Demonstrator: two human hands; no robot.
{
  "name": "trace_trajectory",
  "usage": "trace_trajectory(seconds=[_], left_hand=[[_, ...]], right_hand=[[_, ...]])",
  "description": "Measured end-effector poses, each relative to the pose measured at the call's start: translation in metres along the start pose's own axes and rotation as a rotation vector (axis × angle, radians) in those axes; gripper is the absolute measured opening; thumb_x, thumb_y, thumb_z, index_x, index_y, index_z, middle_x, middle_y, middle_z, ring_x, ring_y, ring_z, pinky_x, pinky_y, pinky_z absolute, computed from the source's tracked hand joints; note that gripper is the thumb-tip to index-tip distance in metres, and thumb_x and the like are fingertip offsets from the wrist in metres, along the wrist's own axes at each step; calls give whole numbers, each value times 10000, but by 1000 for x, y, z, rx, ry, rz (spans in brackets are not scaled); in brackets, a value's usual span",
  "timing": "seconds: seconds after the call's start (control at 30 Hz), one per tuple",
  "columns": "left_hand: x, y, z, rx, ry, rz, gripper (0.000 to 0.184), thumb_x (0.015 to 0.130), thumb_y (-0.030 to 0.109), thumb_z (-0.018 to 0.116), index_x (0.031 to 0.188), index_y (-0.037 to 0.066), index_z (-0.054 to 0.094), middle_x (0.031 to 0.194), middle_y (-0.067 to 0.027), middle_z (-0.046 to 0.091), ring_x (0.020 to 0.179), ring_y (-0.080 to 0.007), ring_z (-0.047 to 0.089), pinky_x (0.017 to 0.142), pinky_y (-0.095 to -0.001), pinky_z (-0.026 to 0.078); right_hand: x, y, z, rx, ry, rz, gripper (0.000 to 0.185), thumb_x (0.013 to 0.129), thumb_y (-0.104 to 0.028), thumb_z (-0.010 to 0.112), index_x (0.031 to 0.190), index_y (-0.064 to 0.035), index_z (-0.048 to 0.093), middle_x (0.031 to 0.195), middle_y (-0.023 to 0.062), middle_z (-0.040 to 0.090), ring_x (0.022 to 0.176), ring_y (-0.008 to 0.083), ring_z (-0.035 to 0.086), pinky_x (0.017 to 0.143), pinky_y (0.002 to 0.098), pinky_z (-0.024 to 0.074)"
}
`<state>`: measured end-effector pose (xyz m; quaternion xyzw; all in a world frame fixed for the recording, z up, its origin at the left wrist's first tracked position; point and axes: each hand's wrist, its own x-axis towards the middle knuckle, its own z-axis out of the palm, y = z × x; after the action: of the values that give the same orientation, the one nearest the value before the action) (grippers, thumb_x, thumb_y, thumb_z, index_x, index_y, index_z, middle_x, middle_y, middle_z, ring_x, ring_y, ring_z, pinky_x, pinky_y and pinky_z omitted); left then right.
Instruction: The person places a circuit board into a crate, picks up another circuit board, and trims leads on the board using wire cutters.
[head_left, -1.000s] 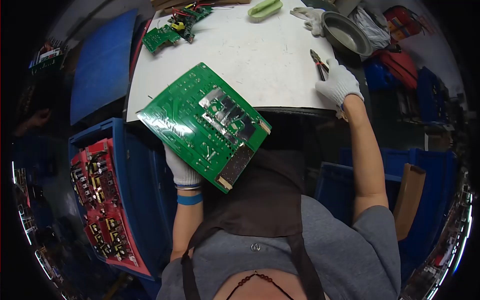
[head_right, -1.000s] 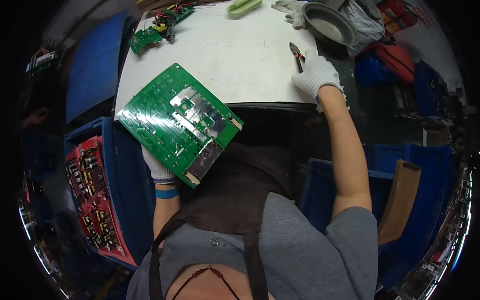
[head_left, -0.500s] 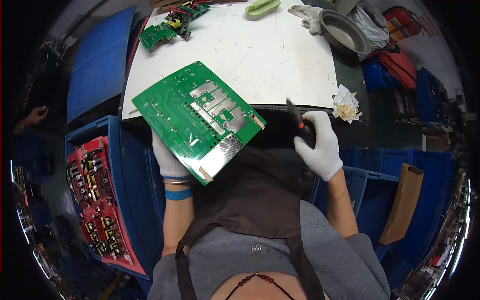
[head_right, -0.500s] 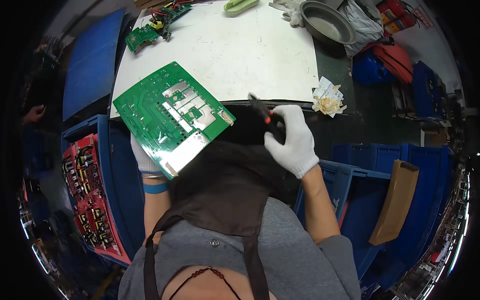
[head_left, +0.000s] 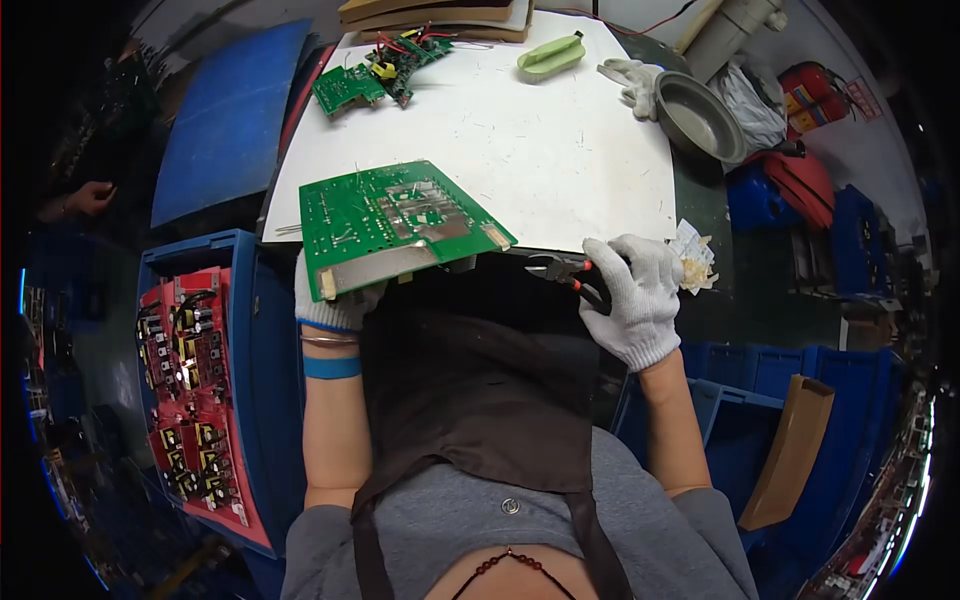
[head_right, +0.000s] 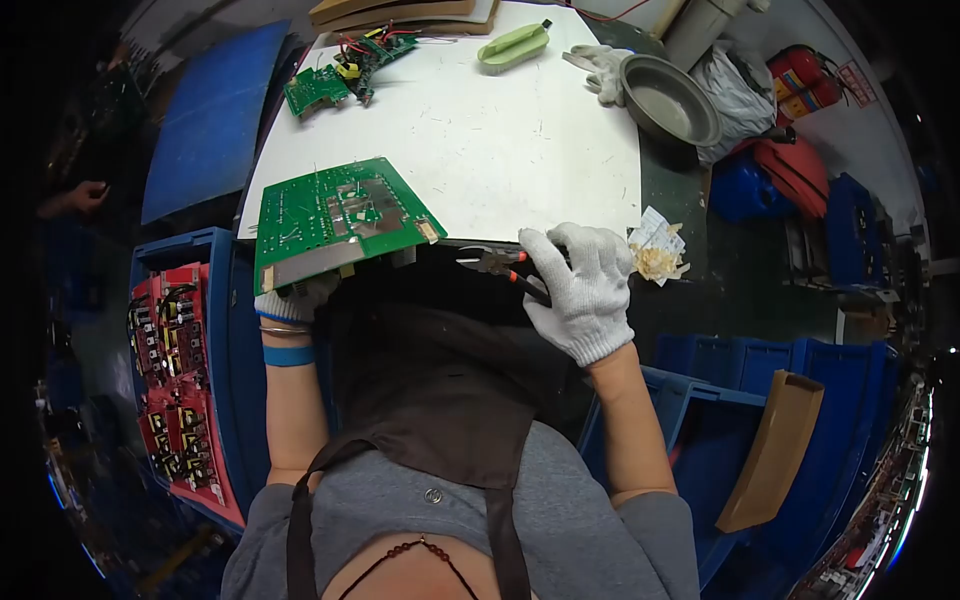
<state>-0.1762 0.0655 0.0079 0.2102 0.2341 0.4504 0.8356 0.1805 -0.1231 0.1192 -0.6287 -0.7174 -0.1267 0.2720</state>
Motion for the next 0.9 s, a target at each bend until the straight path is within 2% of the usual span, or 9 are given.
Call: trace_trajectory(seconds=[0.07, 0.17, 0.33, 0.4, 0.63, 0.7, 0.73, 0.8, 0.9], left_hand=[[-4, -1, 5, -588, -232, -189, 481, 1076, 343, 293, 1350, -12, 470, 1285, -209, 619, 1062, -337, 693, 786, -453, 645], [-9, -4, 12, -476, -220, -106, 492, 1075, 349, 289, 1358, -11, 467, 1274, -223, 622, 1036, -356, 702, 750, -462, 652], [-15, -1, 42, -429, -239, -140, 492, 1071, 348, 301, 1357, -15, 471, 1238, -238, 635, 921, -378, 732, 637, -422, 665], [-9, -4, 31, -200, 54, -20, 482, 1071, 339, 309, 1343, -21, 478, 1207, -238, 648, 867, -372, 742, 557, -399, 658], [-10, -13, 46, 187, 210, 207, 410, 1072, 276, 341, 1304, -17, 510, 1183, -190, 669, 947, -298, 736, 711, -400, 664], [-10, -18, 35, 922, 117, 460, 359, 1070, 227, 369, 1271, -16, 541, 1154, -170, 680, 965, -264, 724, 790, -386, 645], [-11, -16, 38, 922, 119, 460, 359, 1070, 227, 369, 1271, -16, 541, 1154, -170, 680, 965, -264, 724, 790, -386, 645], [-15, -9, 46, 104, 138, 237, 329, 1068, 215, 400, 1228, -11, 577, 1114, -164, 689, 962, -255, 714, 808, -383, 631], [-17, -2, 43, -1, 58, 179, 328, 1066, 238, 423, 1203, -2, 598, 1094, -164, 692, 967, -263, 704, 836, -395, 619]], right_hand=[[7, -2, -2, -7, -1, -23, 710, 528, -138, 812, 1218, -191, 652, 1101, 49, 564, 1037, 288, 555, 939, 454, 409], [13, -3, -2, -42, 23, -78, 720, 521, -104, 802, 1223, -159, 656, 1107, 70, 589, 1047, 286, 565, 942, 432, 404], [22, -1, -2, -62, 7, -95, 790, 484, -137, 843, 1247, -210, 651, 1149, 42, 560, 1074, 279, 554, 964, 459, 400], [24, -1, -3, -66, 15, -112, 774, 487, -121, 851, 1233, -200, 658, 1138, 50, 576, 1067, 279, 561, 960, 446, 400], [29, -1, 1, -90, 80, -188, 716, 527, -52, 841, 1210, -187, 672, 1094, 35, 614, 1042, 271, 588, 933, 426, 425], [31, 0, 1, -89, 62, -197, 696, 548, -71, 826, 1215, -194, 671, 1081, 18, 608, 1013, 253, 591, 912, 420, 431], [31, 1, 0, -90, 44, -203, 677, 569, -89, 810, 1221, -201, 670, 1068, 1, 602, 984, 235, 594, 891, 415, 437], [35, 2, -3, -63, -17, -212, 673, 564, -93, 816, 1212, -193, 666, 1054, 5, 609, 972, 240, 600, 874, 412, 447], [38, 3, -9, -29, -125, -219, 670, 556, -97, 830, 1198, -178, 658, 1028, 13, 617, 950, 248, 607, 850, 406, 461]])
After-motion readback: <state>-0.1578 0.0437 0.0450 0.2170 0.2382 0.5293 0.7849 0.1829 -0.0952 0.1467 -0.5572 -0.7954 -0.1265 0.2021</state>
